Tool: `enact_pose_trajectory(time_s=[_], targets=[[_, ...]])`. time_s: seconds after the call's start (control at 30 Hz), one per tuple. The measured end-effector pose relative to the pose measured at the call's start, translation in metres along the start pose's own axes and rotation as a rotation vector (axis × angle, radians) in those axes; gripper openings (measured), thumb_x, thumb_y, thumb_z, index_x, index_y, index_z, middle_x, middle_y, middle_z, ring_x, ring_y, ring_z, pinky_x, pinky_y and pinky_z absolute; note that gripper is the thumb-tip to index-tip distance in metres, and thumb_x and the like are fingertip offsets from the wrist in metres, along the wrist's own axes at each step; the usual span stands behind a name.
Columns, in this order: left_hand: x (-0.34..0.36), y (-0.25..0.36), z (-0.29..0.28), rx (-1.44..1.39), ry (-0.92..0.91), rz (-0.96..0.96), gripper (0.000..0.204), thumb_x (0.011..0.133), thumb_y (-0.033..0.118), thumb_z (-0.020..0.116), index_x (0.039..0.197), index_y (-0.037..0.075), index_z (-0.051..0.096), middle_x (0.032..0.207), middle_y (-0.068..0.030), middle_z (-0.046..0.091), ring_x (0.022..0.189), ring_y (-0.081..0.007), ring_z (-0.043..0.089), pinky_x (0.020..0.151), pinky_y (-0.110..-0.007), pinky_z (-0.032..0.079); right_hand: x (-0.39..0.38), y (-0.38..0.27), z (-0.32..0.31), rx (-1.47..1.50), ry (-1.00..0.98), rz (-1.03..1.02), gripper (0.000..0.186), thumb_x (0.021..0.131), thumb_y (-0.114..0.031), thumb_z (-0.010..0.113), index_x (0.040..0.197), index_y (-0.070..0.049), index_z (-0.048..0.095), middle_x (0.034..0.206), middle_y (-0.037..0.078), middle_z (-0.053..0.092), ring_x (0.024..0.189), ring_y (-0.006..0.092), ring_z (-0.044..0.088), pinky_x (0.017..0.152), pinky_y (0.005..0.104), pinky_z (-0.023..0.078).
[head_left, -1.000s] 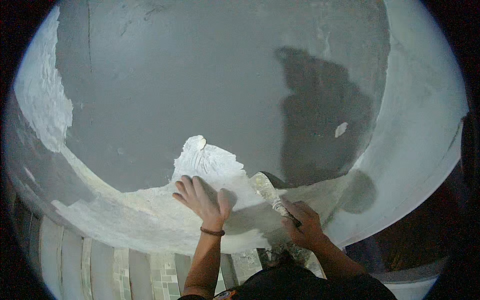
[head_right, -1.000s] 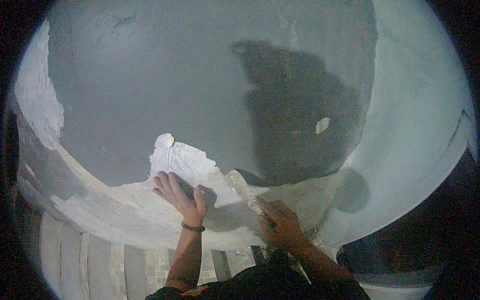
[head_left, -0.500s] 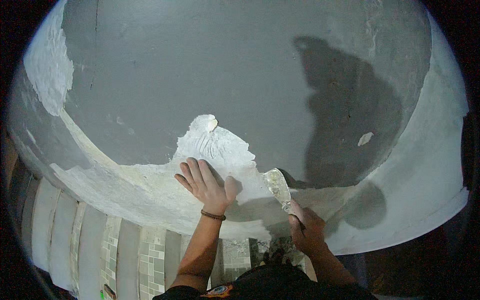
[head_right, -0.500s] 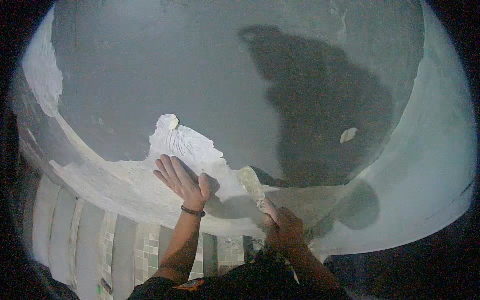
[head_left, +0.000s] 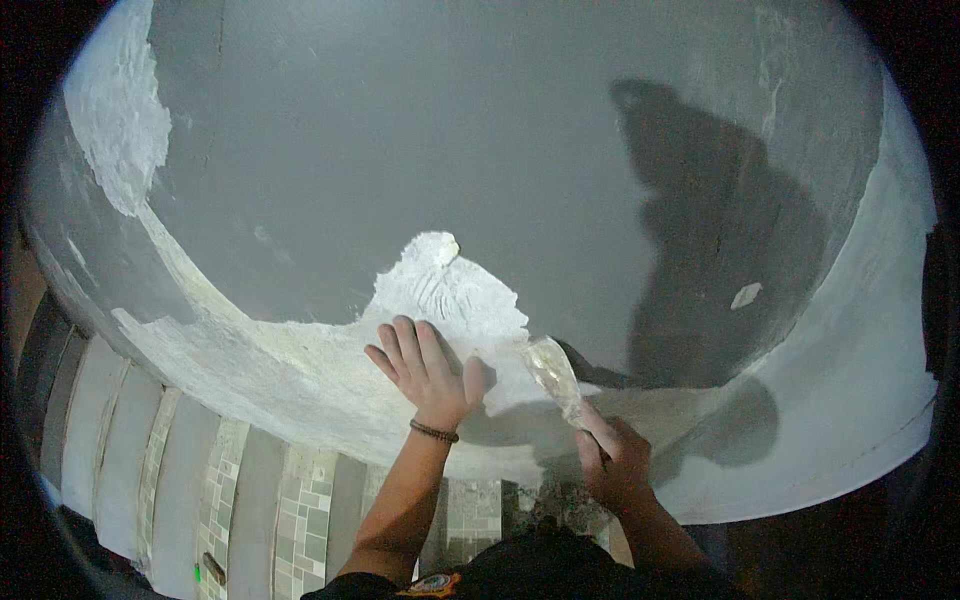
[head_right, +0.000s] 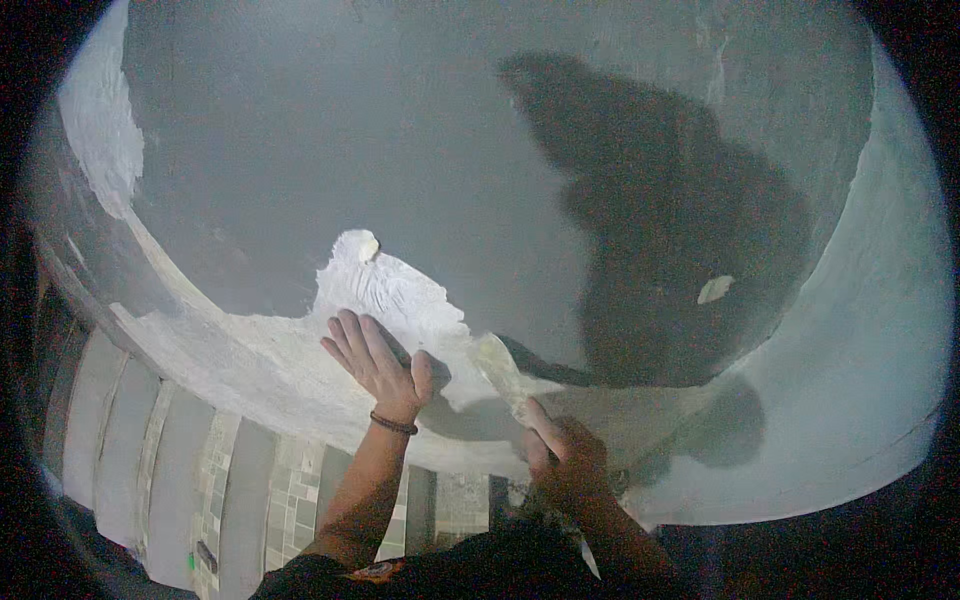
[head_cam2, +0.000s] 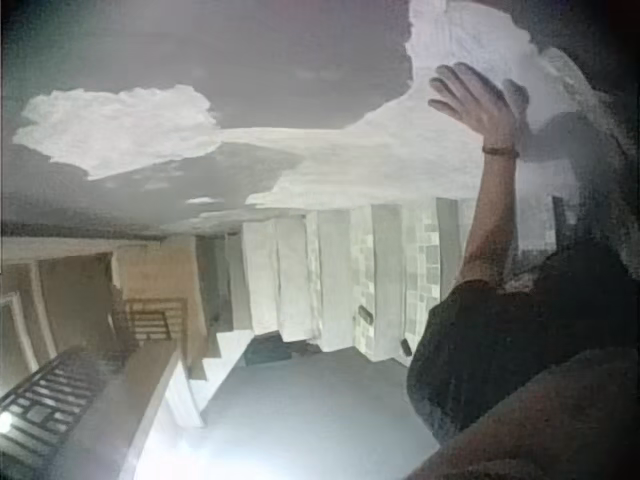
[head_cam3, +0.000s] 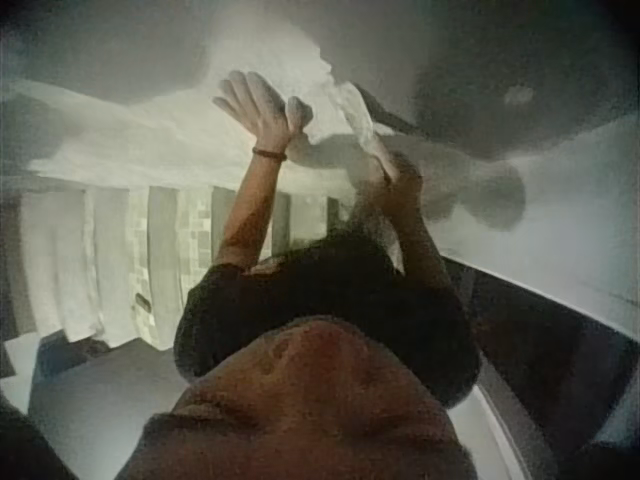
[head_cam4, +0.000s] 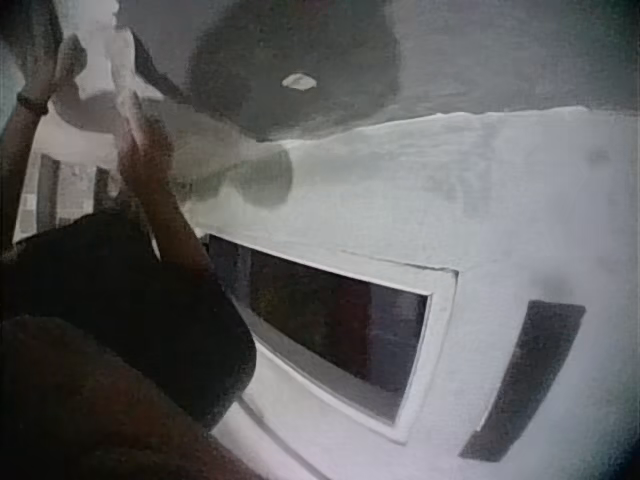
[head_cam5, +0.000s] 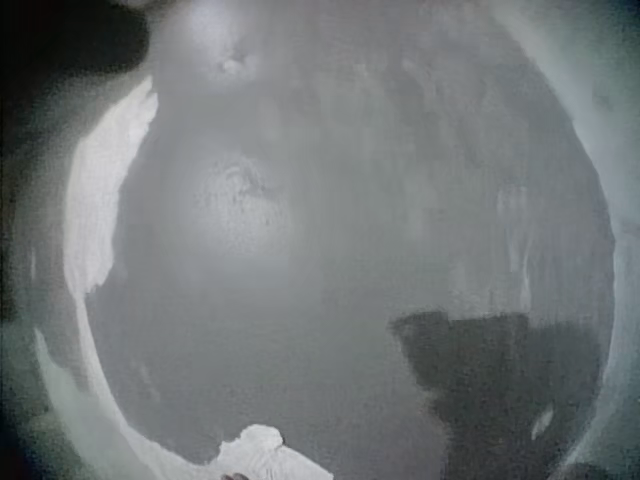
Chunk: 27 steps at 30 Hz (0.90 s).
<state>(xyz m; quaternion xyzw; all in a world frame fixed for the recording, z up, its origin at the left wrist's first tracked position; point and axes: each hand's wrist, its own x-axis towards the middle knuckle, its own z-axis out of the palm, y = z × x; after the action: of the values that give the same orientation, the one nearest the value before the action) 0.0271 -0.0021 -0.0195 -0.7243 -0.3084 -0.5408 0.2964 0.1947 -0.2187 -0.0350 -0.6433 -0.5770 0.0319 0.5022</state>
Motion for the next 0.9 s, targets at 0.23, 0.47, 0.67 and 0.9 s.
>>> enact_pose_trajectory(time_s=[0.23,0.47,0.67,0.9], targets=[[-0.002,0.001,0.000,0.001,0.002,0.002,0.077,0.095,0.046,0.041,0.150,-0.007,0.030,0.157,-0.0299,0.024,0.149,-0.0461,0.014,0.118,-0.063,0.002,-0.012,-0.002,-0.003,-0.015,-0.006,0.032,0.041,0.089,-0.015,0.057,0.126,0.002,0.062,0.082,0.022,0.066,0.069,0.0339,0.065,0.065,0.0409,0.053],[-0.001,0.000,0.000,0.004,-0.013,-0.003,0.076,0.096,0.046,0.041,0.149,-0.007,0.030,0.158,-0.0299,0.023,0.149,-0.0459,0.014,0.118,-0.064,0.002,-0.010,0.003,-0.002,0.021,0.028,0.013,0.038,0.092,-0.015,0.055,0.125,0.001,0.063,0.083,0.021,0.067,0.071,0.0338,0.065,0.068,0.0417,0.053],[-0.002,0.000,-0.001,0.006,-0.008,0.008,0.077,0.096,0.048,0.040,0.149,-0.008,0.030,0.158,-0.0300,0.022,0.149,-0.0461,0.014,0.117,-0.064,0.002,-0.008,0.000,0.001,0.029,0.022,-0.009,0.037,0.092,-0.014,0.055,0.125,0.001,0.063,0.083,0.021,0.067,0.071,0.0340,0.065,0.069,0.0424,0.053],[0.000,0.000,0.001,0.011,0.025,0.026,0.077,0.096,0.048,0.040,0.148,-0.008,0.032,0.157,-0.0305,0.025,0.148,-0.0475,0.015,0.118,-0.064,0.004,-0.010,0.000,0.001,-0.003,0.036,0.020,0.038,0.092,-0.015,0.055,0.125,0.002,0.063,0.086,0.023,0.067,0.072,0.0339,0.066,0.069,0.0442,0.053]])
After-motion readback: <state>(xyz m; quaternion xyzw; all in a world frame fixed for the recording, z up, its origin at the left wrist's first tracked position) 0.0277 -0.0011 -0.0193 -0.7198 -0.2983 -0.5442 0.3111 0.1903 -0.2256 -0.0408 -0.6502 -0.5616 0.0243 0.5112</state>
